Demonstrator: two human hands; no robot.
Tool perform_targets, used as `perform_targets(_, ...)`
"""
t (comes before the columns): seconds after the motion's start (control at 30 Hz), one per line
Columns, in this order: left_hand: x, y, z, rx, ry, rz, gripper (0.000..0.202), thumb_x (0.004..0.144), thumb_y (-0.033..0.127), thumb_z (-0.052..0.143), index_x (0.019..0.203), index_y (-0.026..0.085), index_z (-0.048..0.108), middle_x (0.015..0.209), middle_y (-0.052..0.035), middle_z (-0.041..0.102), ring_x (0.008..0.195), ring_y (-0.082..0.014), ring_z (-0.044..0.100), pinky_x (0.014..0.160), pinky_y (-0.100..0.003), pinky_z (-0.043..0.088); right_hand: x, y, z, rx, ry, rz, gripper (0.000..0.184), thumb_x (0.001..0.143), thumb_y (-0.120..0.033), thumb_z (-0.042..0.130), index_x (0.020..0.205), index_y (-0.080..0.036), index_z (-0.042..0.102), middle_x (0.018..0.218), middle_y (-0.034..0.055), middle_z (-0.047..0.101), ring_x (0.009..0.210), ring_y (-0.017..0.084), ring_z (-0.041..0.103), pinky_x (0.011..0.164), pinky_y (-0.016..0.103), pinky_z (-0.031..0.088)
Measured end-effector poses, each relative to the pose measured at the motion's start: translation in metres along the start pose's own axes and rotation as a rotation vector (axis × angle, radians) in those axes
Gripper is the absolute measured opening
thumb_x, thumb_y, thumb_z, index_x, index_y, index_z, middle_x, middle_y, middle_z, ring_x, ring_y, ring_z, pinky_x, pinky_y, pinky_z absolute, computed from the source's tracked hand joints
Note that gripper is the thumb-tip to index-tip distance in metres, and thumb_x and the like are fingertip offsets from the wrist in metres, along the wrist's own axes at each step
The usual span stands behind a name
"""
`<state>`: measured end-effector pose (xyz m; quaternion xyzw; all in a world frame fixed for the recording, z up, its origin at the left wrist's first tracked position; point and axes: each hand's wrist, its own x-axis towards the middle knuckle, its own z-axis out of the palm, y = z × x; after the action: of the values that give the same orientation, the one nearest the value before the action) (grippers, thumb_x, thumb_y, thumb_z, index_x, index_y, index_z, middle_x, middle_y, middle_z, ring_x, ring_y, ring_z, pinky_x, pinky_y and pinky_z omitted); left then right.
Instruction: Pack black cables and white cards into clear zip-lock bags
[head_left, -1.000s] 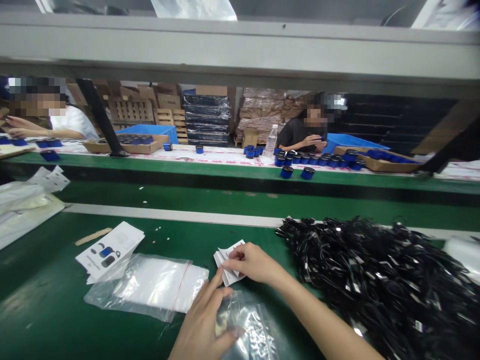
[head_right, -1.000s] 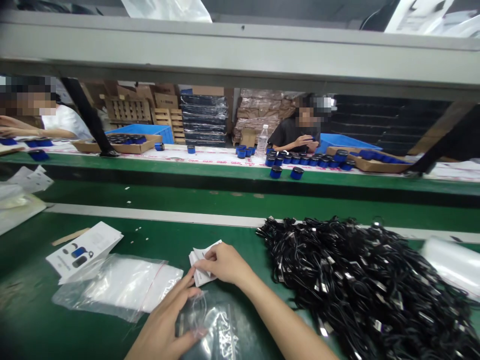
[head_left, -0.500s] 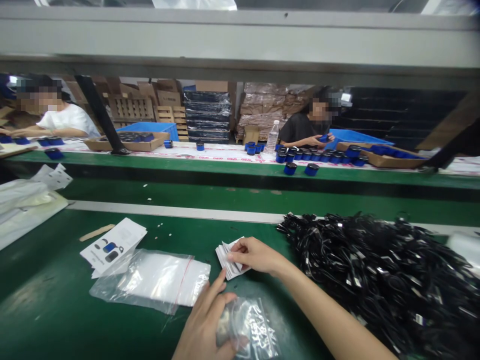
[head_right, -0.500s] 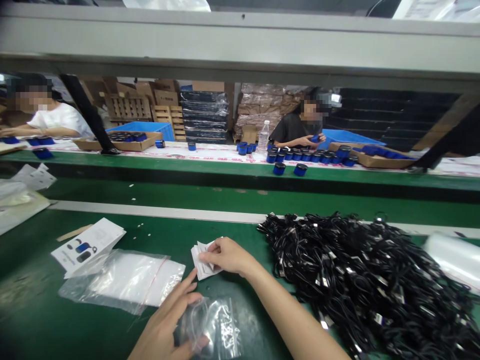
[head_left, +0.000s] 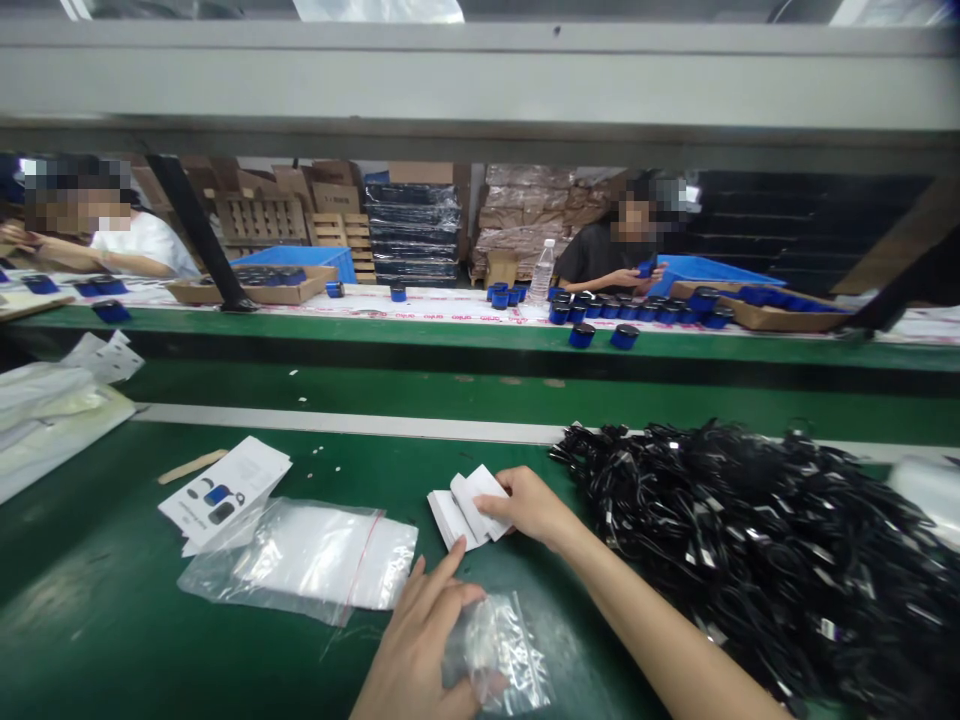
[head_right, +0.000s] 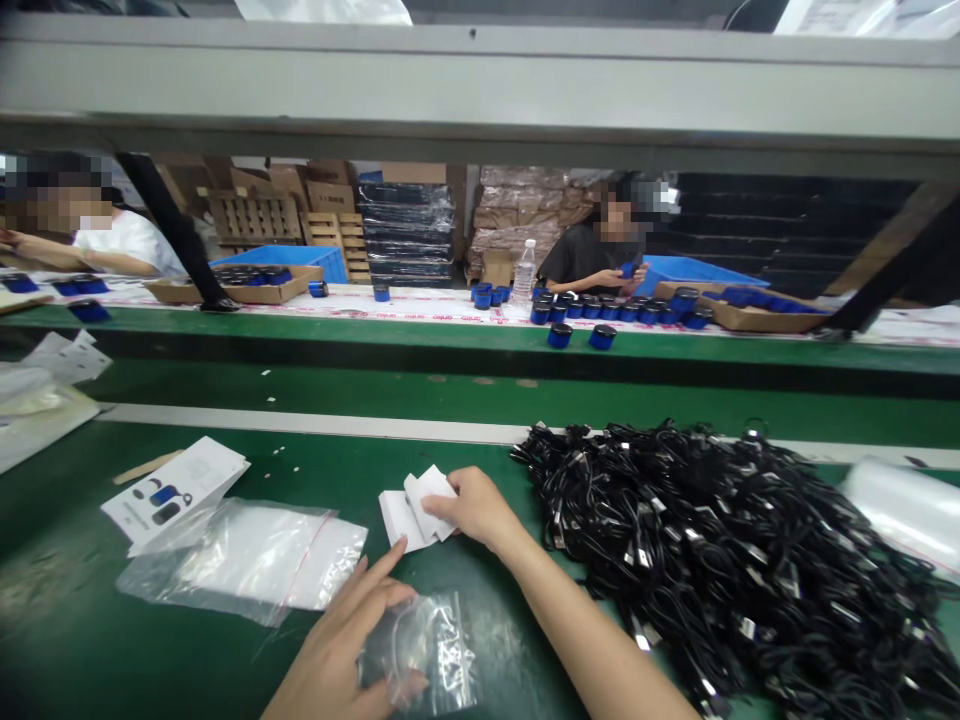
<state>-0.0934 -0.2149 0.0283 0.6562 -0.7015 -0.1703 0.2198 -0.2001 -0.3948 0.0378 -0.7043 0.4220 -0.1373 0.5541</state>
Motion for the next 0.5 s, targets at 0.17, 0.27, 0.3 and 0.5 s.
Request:
perform_targets(0.17, 0.0003, -0.0045, 0.0070, -0.056, 0.029, -0.050, 0.046, 0.076, 0.057, 0.053, 0.106, 0.022, 0.056, 0.143, -0.0174, 0.033, 0.127, -0.0326, 0.037, 0.102, -0.061, 0.027, -0.0017, -0.0042, 0.0026, 0.082, -0.007, 0.030, 0.037, 0.091, -0.038, 0.044, 0.065, -0.014, 0.055, 0.049, -0.0060, 0.052, 0.043, 0.009, 0.051, 0.044, 0.021, 0.044)
perform_targets(0.27, -0.0005, -0.0060, 0.0065, -0.070, 0.048, -0.065, 0.044, 0.077, 0.056, 0.053, 0.105, 0.023, 0.057, 0.143, -0.0155, 0.034, 0.127, -0.0330, 0.038, 0.102, -0.061, 0.029, -0.0026, -0.0053, 0.0023, 0.100, -0.039, 0.055, 0.034, 0.091, -0.034, 0.047, 0.064, -0.014, 0.053, 0.051, -0.0062, 0.053, 0.044, 0.008, 0.052, 0.047, 0.021, 0.046)
perform_targets(0.3, -0.0007, -0.0061, 0.0058, -0.071, 0.046, -0.069, 0.045, 0.077, 0.057, 0.052, 0.106, 0.023, 0.056, 0.144, -0.0145, 0.033, 0.127, -0.0329, 0.037, 0.102, -0.061, 0.029, -0.0024, -0.0049, 0.0017, 0.100, -0.039, 0.056, 0.033, 0.091, -0.032, 0.049, 0.064, -0.014, 0.053, 0.052, -0.0064, 0.053, 0.045, 0.007, 0.052, 0.048, 0.021, 0.046)
perform_targets(0.5, -0.0043, -0.0026, 0.0020, -0.096, 0.077, -0.093, 0.043, 0.076, 0.058, 0.053, 0.105, 0.025, 0.057, 0.143, -0.0095, 0.036, 0.126, -0.0317, 0.040, 0.103, -0.060, 0.028, -0.0025, -0.0009, -0.0033, 0.079, -0.013, 0.036, 0.028, 0.087, -0.027, 0.053, 0.061, -0.014, 0.051, 0.052, -0.0063, 0.051, 0.046, 0.008, 0.051, 0.047, 0.021, 0.045)
